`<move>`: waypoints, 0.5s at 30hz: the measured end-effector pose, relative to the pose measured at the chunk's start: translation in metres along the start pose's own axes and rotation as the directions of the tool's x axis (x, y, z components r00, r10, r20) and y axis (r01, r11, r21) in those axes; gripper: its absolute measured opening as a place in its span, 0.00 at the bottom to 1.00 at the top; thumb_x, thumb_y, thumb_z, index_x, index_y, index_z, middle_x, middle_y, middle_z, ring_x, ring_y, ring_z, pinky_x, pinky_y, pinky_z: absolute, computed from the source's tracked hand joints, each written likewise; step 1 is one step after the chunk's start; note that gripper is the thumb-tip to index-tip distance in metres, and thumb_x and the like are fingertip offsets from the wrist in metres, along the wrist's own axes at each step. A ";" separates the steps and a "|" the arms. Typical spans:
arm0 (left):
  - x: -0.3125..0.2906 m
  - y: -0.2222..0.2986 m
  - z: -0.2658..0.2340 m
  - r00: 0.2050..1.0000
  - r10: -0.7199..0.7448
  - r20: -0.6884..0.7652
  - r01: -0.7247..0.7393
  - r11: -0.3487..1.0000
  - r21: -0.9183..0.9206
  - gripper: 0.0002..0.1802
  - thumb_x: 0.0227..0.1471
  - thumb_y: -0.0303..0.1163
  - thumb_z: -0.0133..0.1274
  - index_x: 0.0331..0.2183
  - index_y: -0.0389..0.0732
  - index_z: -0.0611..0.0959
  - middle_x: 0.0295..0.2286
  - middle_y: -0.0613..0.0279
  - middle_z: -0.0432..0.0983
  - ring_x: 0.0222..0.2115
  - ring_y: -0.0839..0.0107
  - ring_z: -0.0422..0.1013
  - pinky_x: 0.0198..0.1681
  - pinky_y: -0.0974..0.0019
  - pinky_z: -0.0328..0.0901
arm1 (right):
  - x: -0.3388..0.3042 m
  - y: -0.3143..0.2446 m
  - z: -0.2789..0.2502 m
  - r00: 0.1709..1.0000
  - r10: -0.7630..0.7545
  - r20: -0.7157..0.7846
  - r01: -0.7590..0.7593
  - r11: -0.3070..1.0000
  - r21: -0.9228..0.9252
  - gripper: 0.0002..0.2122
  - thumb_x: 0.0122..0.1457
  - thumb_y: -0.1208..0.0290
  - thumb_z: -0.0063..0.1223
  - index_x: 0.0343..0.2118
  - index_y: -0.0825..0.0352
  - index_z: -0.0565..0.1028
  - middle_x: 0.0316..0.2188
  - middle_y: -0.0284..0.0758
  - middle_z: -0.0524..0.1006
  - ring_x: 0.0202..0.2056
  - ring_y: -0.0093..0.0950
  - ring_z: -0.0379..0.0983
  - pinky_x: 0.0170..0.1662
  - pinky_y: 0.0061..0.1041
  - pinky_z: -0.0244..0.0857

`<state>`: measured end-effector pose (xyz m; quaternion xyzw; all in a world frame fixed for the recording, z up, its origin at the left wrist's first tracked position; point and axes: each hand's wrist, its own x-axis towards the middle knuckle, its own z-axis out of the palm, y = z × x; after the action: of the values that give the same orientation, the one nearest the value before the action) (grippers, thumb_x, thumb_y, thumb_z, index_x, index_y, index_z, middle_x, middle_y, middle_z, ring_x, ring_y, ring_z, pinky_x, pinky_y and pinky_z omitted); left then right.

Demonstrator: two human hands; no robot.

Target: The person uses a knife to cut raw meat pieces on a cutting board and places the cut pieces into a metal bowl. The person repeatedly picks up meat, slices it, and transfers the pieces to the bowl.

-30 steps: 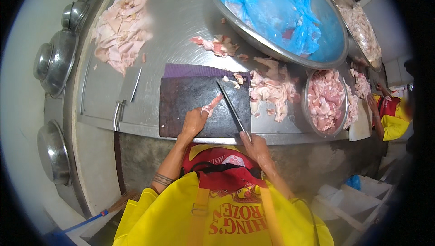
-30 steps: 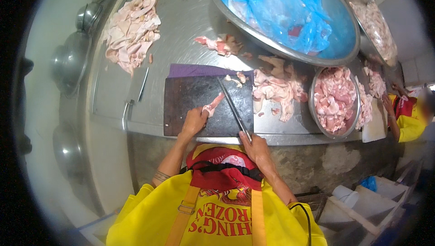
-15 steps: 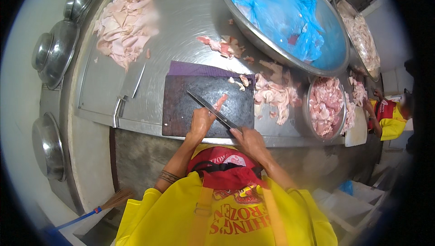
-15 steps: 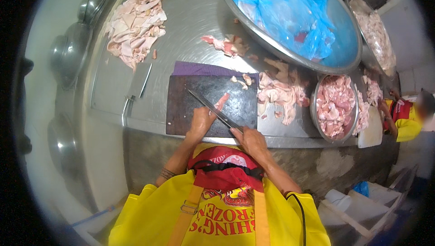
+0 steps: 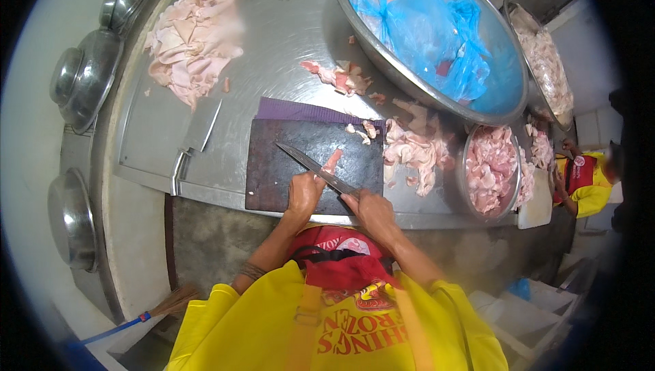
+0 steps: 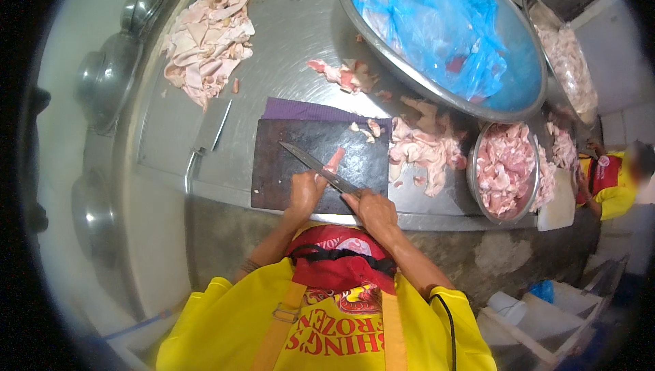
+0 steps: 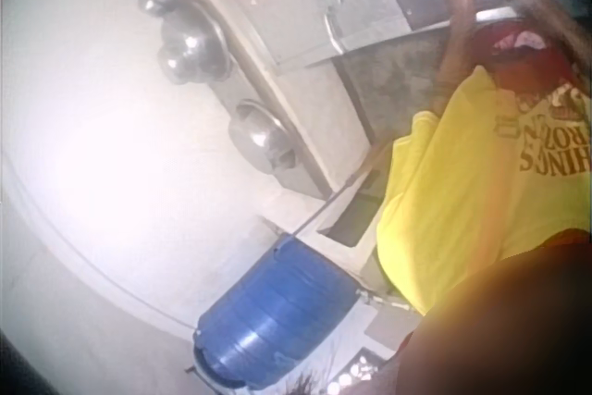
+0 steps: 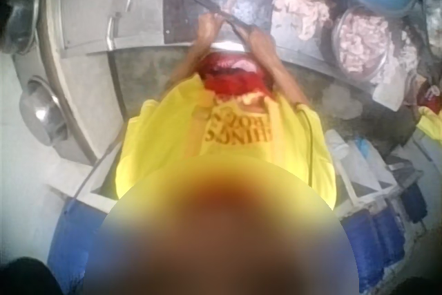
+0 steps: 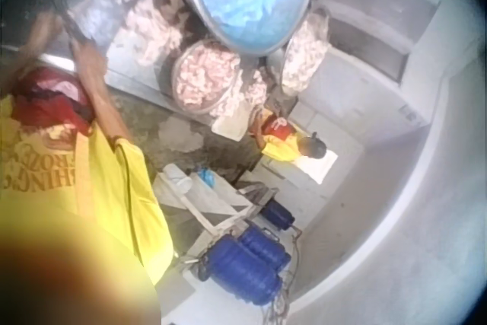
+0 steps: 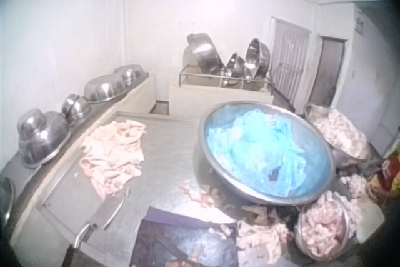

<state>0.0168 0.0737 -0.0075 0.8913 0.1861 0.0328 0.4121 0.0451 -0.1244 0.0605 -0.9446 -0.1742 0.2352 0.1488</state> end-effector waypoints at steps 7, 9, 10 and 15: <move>0.000 -0.010 0.002 0.999 -0.005 0.040 0.003 0.999 0.046 0.17 0.54 0.36 0.57 0.27 0.28 0.85 0.24 0.31 0.77 0.27 0.37 0.78 0.30 0.44 0.71 | -0.034 0.042 -0.006 0.994 -0.040 -0.098 0.026 0.990 -0.141 0.30 0.65 0.39 0.47 0.30 0.70 0.74 0.19 0.49 0.79 0.24 0.48 0.80 0.28 0.44 0.73; -0.007 -0.004 0.009 0.997 -0.006 0.071 0.004 0.999 0.033 0.16 0.53 0.35 0.57 0.26 0.28 0.85 0.24 0.31 0.77 0.27 0.37 0.78 0.30 0.43 0.71 | -0.024 0.033 -0.001 0.993 -0.049 -0.110 0.034 0.991 -0.133 0.31 0.64 0.38 0.47 0.30 0.71 0.75 0.20 0.50 0.79 0.24 0.48 0.80 0.27 0.44 0.73; -0.013 0.000 0.013 0.997 -0.003 0.075 0.000 0.999 0.038 0.16 0.53 0.35 0.57 0.26 0.28 0.85 0.24 0.31 0.78 0.28 0.37 0.78 0.31 0.43 0.71 | -0.015 0.025 0.004 0.992 -0.055 -0.109 0.044 0.994 -0.101 0.31 0.64 0.38 0.47 0.30 0.70 0.75 0.19 0.49 0.79 0.24 0.48 0.80 0.27 0.44 0.74; -0.019 0.002 0.004 0.993 -0.088 0.076 0.076 0.987 0.140 0.16 0.50 0.34 0.59 0.25 0.28 0.84 0.25 0.32 0.78 0.28 0.36 0.78 0.32 0.43 0.72 | 0.013 -0.002 0.020 0.989 -0.031 -0.144 0.012 0.991 -0.131 0.31 0.64 0.37 0.47 0.30 0.70 0.76 0.19 0.48 0.79 0.24 0.45 0.81 0.29 0.44 0.75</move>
<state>0.0006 0.0629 -0.0073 0.9097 0.2074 -0.0337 0.3581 0.0451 -0.1137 0.0392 -0.9649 -0.1880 0.1524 0.1021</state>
